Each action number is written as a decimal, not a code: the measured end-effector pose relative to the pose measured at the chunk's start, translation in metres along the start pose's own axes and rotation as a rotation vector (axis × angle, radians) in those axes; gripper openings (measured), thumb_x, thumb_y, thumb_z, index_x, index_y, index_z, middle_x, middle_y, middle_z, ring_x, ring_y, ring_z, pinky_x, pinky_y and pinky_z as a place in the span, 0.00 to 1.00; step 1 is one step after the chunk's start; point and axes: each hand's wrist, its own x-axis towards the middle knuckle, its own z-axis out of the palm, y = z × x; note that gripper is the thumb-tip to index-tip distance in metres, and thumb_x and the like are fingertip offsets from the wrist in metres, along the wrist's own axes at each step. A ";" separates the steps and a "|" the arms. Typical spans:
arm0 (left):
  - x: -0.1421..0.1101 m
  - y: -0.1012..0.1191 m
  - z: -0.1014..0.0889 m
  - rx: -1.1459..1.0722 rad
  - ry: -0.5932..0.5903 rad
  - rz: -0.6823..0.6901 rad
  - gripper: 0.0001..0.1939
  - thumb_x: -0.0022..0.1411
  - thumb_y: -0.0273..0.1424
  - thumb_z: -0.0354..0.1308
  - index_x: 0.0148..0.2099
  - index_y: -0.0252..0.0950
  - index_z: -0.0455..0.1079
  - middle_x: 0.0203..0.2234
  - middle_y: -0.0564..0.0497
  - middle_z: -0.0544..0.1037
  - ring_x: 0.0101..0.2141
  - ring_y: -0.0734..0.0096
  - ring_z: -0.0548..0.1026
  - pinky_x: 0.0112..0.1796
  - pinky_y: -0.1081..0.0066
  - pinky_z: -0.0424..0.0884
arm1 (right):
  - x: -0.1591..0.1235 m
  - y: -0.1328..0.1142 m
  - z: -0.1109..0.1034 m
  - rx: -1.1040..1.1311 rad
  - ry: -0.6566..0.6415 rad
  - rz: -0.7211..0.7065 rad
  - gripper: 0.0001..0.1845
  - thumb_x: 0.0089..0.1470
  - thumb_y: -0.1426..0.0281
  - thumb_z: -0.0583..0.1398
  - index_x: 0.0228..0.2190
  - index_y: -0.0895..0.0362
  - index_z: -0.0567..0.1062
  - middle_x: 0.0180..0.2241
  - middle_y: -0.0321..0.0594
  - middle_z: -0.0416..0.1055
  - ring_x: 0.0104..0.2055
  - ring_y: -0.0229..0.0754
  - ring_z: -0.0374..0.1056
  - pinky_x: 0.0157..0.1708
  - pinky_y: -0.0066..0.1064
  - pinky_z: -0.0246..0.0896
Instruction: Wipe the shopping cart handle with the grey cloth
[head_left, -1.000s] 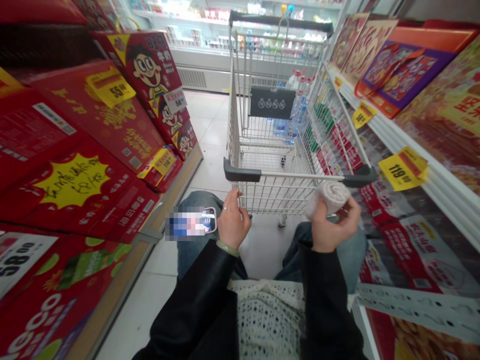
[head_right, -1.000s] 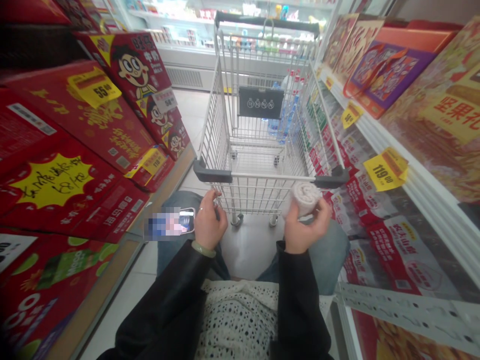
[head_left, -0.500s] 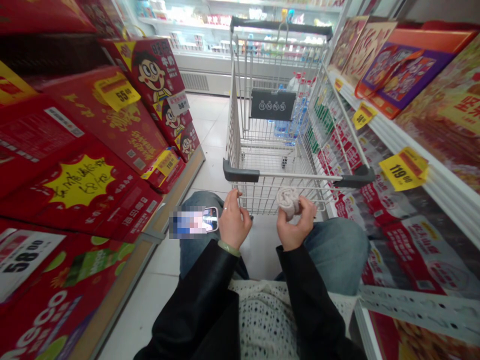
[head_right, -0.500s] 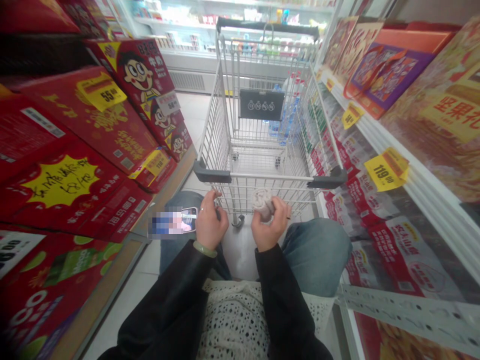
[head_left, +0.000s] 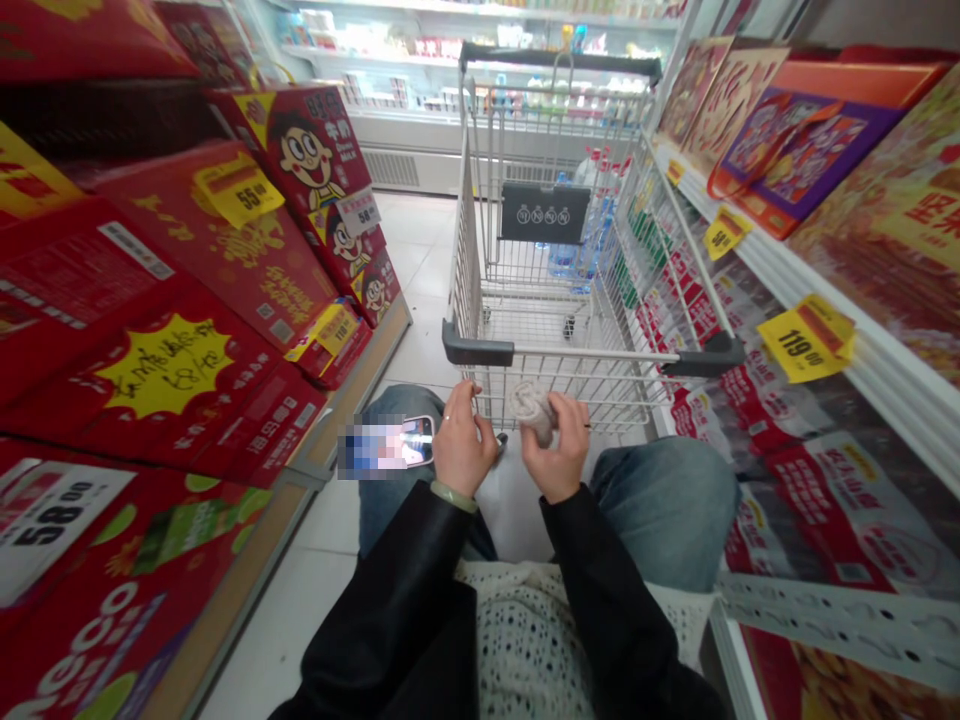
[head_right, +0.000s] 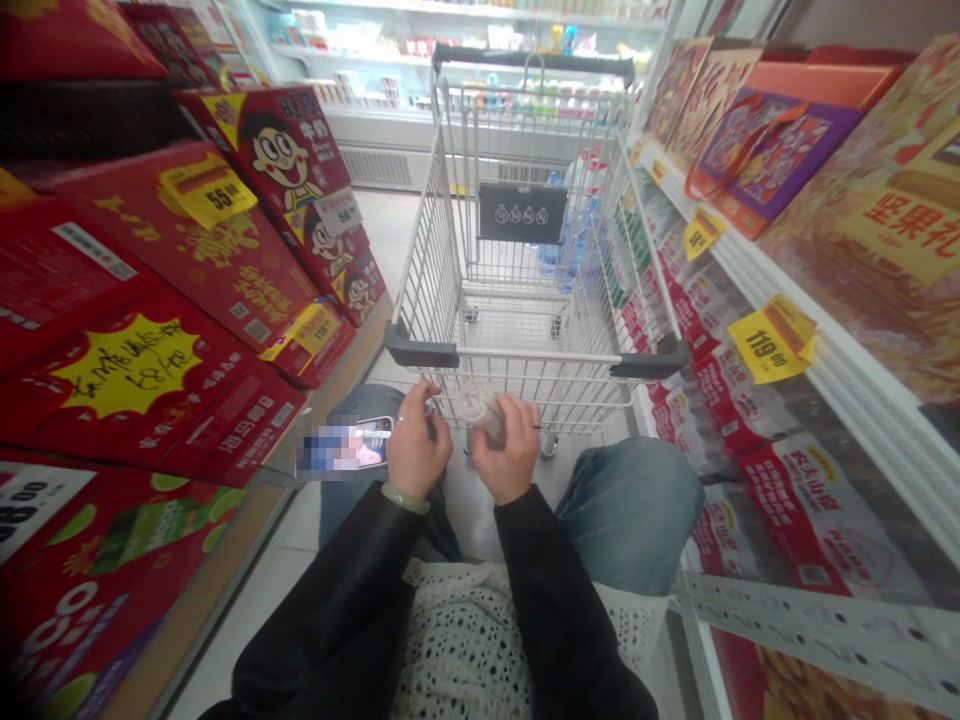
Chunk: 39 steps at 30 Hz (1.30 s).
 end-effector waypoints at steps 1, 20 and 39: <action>0.001 0.001 0.000 0.000 0.008 0.005 0.29 0.63 0.19 0.49 0.66 0.35 0.59 0.57 0.40 0.74 0.62 0.58 0.70 0.59 0.60 0.70 | 0.002 0.009 -0.010 -0.047 0.034 0.022 0.20 0.55 0.73 0.61 0.50 0.56 0.71 0.43 0.46 0.75 0.46 0.48 0.72 0.50 0.47 0.68; 0.003 0.008 0.004 -0.025 0.037 0.023 0.29 0.62 0.18 0.49 0.65 0.34 0.59 0.55 0.40 0.75 0.61 0.57 0.70 0.60 0.58 0.70 | -0.015 0.041 -0.023 -0.222 0.262 0.222 0.22 0.52 0.69 0.65 0.50 0.58 0.72 0.43 0.48 0.73 0.43 0.48 0.70 0.43 0.43 0.69; 0.004 0.008 0.000 -0.009 0.000 0.009 0.29 0.62 0.18 0.48 0.65 0.36 0.60 0.57 0.42 0.75 0.61 0.58 0.72 0.57 0.60 0.73 | -0.034 0.079 -0.043 -0.296 0.129 0.340 0.21 0.51 0.70 0.60 0.48 0.58 0.72 0.42 0.48 0.72 0.45 0.50 0.68 0.50 0.48 0.66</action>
